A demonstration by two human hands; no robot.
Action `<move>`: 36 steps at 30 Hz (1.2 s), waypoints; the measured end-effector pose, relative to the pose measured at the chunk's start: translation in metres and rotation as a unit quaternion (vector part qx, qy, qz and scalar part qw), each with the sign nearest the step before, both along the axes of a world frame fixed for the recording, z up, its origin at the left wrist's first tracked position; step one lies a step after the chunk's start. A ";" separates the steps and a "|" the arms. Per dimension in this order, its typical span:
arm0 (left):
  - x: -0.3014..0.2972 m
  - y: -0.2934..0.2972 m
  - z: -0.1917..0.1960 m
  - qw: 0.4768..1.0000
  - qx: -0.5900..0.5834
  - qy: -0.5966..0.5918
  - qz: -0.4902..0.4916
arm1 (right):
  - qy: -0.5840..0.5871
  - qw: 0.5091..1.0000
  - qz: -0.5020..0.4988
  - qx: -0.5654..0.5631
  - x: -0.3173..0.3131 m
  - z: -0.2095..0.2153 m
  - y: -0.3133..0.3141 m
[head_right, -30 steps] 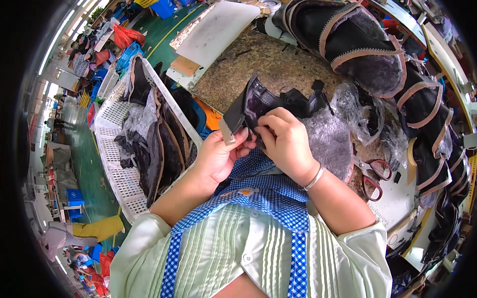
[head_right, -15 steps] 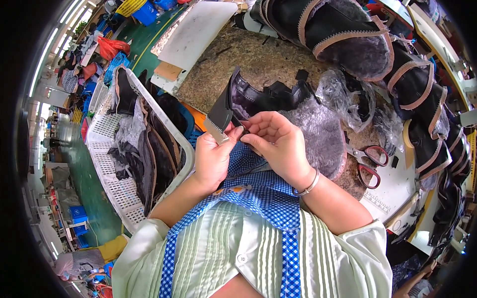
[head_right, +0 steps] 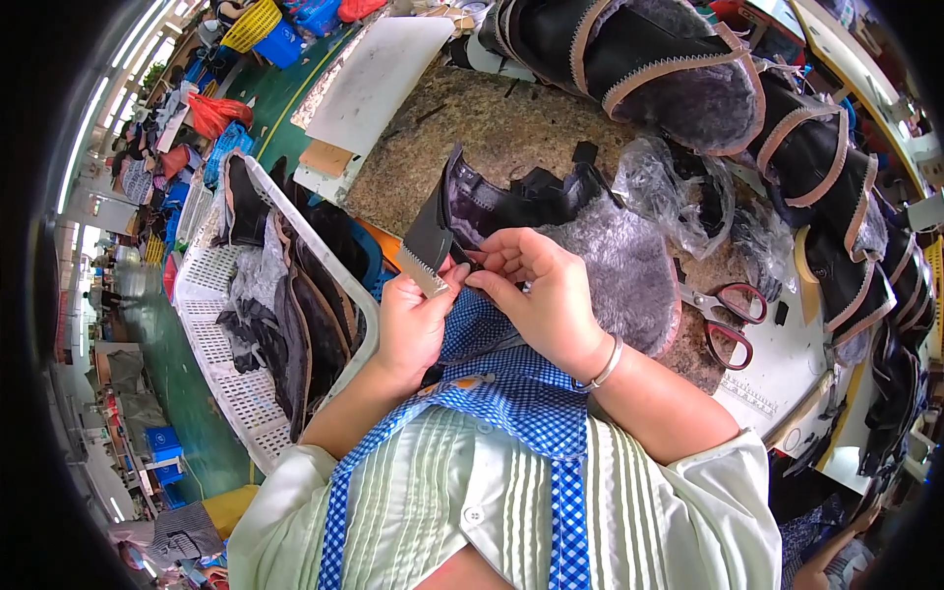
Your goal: Trimming excess material and inspecting zippers on leather boot uppers at a factory workbench.
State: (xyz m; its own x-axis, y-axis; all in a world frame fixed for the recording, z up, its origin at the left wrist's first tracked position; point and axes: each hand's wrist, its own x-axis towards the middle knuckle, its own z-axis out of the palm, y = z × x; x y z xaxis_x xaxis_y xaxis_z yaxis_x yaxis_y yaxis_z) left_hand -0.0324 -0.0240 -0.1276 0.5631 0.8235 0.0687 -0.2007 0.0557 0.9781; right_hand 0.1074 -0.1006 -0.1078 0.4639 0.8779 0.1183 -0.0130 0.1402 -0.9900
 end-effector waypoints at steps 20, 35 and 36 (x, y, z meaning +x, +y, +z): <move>0.000 -0.002 0.011 0.996 -0.031 0.024 -0.079 | 0.152 0.979 0.081 -0.109 0.011 0.007 -0.006; 0.113 0.007 -0.050 0.956 0.283 0.080 0.023 | -0.403 0.827 -0.250 -0.303 0.092 -0.026 -0.065; 0.118 0.013 -0.057 0.962 0.244 0.116 0.035 | -0.421 0.825 -0.302 -0.226 0.079 -0.024 -0.064</move>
